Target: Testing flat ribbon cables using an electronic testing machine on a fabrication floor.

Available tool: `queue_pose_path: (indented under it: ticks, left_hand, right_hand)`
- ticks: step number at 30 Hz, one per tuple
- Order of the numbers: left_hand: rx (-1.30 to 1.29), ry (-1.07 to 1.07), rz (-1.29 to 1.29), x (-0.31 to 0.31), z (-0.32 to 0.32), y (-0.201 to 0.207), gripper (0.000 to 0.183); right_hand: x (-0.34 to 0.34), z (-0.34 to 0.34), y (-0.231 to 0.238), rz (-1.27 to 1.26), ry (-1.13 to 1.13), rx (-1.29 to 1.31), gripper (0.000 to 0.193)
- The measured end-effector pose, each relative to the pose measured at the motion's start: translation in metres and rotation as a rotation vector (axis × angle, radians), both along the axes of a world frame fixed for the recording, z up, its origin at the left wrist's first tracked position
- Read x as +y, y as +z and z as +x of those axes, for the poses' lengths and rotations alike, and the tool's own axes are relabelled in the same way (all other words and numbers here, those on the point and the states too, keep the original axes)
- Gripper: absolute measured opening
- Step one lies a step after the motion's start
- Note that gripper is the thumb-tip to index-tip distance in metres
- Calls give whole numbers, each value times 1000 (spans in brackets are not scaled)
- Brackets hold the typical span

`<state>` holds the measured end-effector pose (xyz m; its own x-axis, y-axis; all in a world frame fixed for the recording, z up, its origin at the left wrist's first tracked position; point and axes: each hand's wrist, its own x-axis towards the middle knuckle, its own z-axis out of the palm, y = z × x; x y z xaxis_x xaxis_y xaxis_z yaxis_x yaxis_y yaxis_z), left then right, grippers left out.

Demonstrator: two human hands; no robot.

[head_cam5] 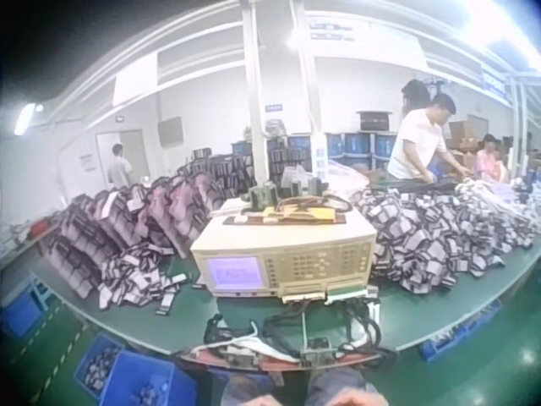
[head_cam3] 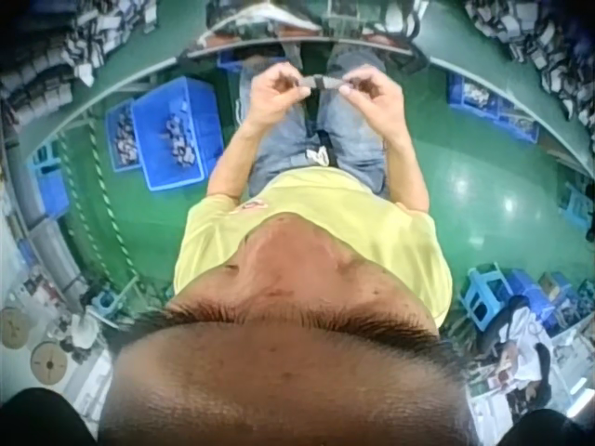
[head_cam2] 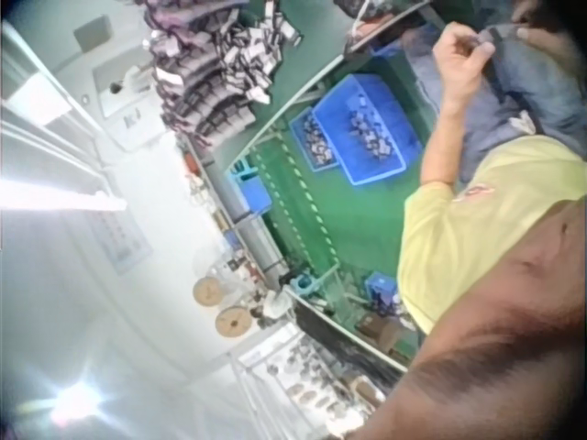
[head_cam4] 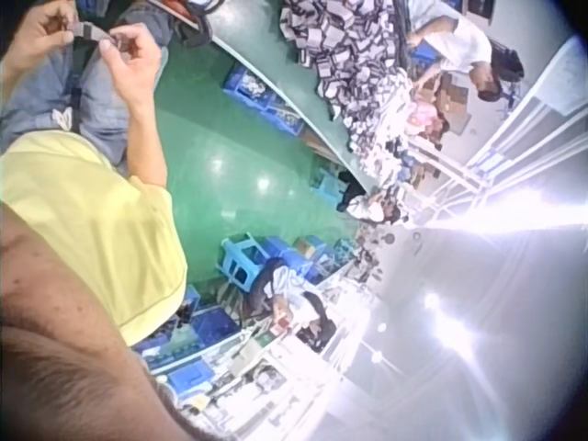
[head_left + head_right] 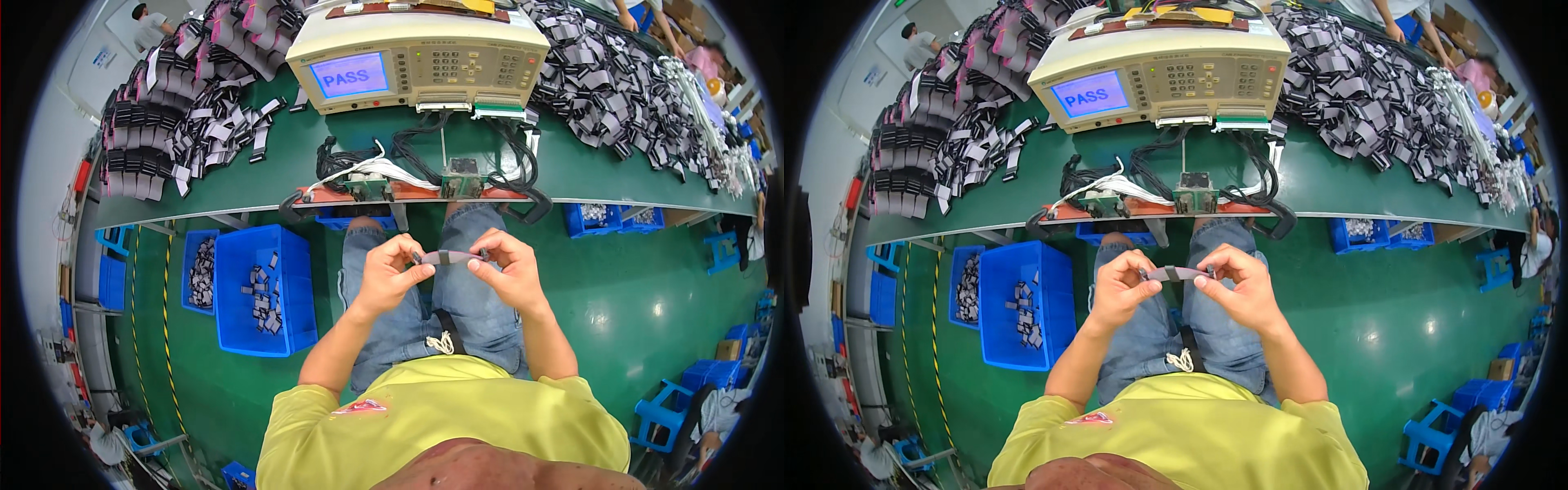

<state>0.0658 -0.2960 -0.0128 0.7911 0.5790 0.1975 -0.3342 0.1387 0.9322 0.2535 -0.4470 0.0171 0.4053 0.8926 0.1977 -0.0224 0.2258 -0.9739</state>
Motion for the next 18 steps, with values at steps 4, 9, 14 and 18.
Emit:
queue_pose_path:
  ticks: [4, 9, 14, 18]
  left_hand:
    - [-5, 113, 171, 12, 13, 6, 23]
    - [94, 209, 226, 21, 32, 19, 20]
    - [123, 286, 362, 38, 46, 12, 19]
    - [170, 397, 554, 35, 54, 27, 22]
  right_hand:
    - [8, 9, -3, 74, -31, -40, 19]
    - [31, 18, -10, -66, -222, 73, 22]
    - [46, 17, 0, 51, -564, -436, 20]
    - [51, 14, -3, 92, -668, -476, 18]
